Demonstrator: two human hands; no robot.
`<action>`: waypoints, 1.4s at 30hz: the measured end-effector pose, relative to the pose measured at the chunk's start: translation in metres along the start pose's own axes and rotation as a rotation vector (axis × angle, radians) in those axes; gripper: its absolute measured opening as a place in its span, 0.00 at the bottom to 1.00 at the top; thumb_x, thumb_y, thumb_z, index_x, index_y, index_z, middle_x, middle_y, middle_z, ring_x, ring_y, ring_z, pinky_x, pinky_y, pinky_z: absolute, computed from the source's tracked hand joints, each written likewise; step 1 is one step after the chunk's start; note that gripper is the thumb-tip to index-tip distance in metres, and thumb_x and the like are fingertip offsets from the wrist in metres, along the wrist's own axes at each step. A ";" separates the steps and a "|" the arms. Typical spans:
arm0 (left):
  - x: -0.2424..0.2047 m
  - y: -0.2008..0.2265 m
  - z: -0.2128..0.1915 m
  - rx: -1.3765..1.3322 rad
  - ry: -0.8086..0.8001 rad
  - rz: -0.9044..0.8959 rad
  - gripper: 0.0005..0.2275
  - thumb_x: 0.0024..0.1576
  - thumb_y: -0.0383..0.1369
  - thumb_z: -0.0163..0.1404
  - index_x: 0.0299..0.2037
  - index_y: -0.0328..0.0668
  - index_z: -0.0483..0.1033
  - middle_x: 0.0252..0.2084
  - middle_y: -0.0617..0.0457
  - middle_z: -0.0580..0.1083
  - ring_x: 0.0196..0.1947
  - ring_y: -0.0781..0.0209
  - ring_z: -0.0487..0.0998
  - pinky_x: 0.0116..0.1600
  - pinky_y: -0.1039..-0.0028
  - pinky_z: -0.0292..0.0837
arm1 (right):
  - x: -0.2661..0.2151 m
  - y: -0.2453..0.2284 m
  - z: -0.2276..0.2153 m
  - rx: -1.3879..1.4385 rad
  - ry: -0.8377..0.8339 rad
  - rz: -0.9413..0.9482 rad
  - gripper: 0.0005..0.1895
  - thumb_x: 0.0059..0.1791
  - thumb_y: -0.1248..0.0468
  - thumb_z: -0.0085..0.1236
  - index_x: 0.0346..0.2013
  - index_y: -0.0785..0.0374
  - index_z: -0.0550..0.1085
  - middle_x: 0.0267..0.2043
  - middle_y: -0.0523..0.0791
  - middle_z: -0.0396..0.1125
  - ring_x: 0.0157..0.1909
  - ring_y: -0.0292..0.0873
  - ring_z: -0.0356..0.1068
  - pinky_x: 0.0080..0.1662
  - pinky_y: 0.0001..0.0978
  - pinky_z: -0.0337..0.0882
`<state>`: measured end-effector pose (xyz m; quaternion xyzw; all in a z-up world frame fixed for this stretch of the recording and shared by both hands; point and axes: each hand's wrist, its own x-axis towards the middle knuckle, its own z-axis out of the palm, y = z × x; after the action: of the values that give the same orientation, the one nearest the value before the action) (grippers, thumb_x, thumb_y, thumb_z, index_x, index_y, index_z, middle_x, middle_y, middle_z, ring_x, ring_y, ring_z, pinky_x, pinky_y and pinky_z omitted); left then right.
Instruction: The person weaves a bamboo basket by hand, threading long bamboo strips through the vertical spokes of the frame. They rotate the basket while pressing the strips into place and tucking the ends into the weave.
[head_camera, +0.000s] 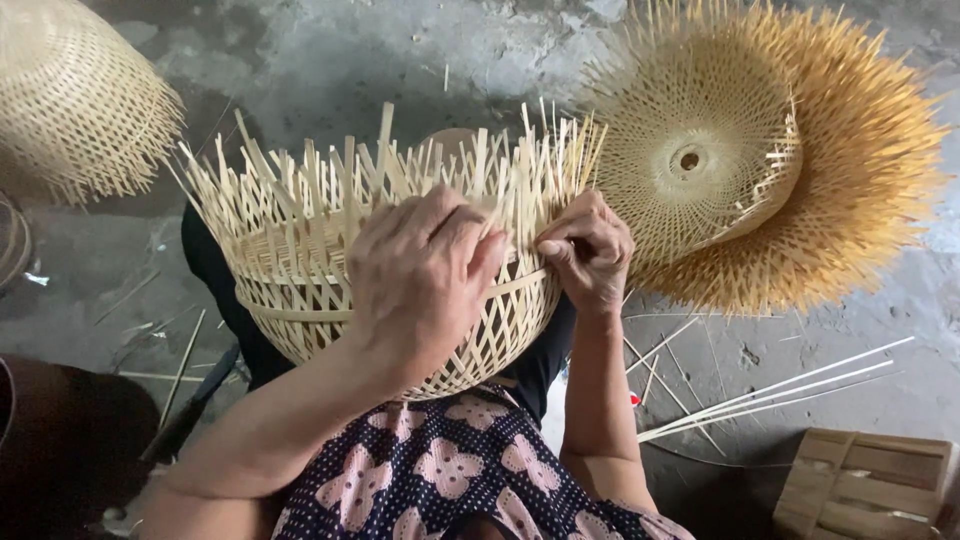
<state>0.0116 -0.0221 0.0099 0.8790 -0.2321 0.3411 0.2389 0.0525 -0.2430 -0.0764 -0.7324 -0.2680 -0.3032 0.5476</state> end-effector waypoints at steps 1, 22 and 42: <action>-0.001 -0.001 -0.006 -0.067 0.067 0.068 0.16 0.58 0.34 0.66 0.51 0.38 0.75 0.41 0.54 0.74 0.37 0.63 0.74 0.46 0.73 0.72 | -0.002 0.003 0.002 0.001 0.028 -0.008 0.14 0.50 0.51 0.67 0.31 0.57 0.76 0.32 0.37 0.70 0.37 0.33 0.66 0.40 0.26 0.67; -0.125 -0.174 0.009 -0.830 0.299 -0.894 0.20 0.73 0.43 0.28 0.64 0.36 0.61 0.57 0.42 0.68 0.59 0.47 0.72 0.63 0.53 0.71 | 0.012 -0.055 0.043 -0.298 0.018 -0.172 0.09 0.50 0.56 0.69 0.33 0.53 0.77 0.35 0.35 0.70 0.38 0.32 0.67 0.40 0.28 0.71; -0.077 -0.032 -0.038 -0.543 0.072 -0.019 0.31 0.63 0.25 0.55 0.73 0.33 0.49 0.60 0.45 0.77 0.47 0.65 0.71 0.61 0.71 0.65 | 0.024 -0.070 0.048 -0.359 -0.018 -0.056 0.08 0.49 0.57 0.68 0.36 0.56 0.78 0.36 0.36 0.71 0.41 0.34 0.69 0.44 0.28 0.72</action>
<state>-0.0397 0.0437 -0.0283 0.7723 -0.2982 0.2950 0.4771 0.0257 -0.1778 -0.0240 -0.8133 -0.2348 -0.3549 0.3968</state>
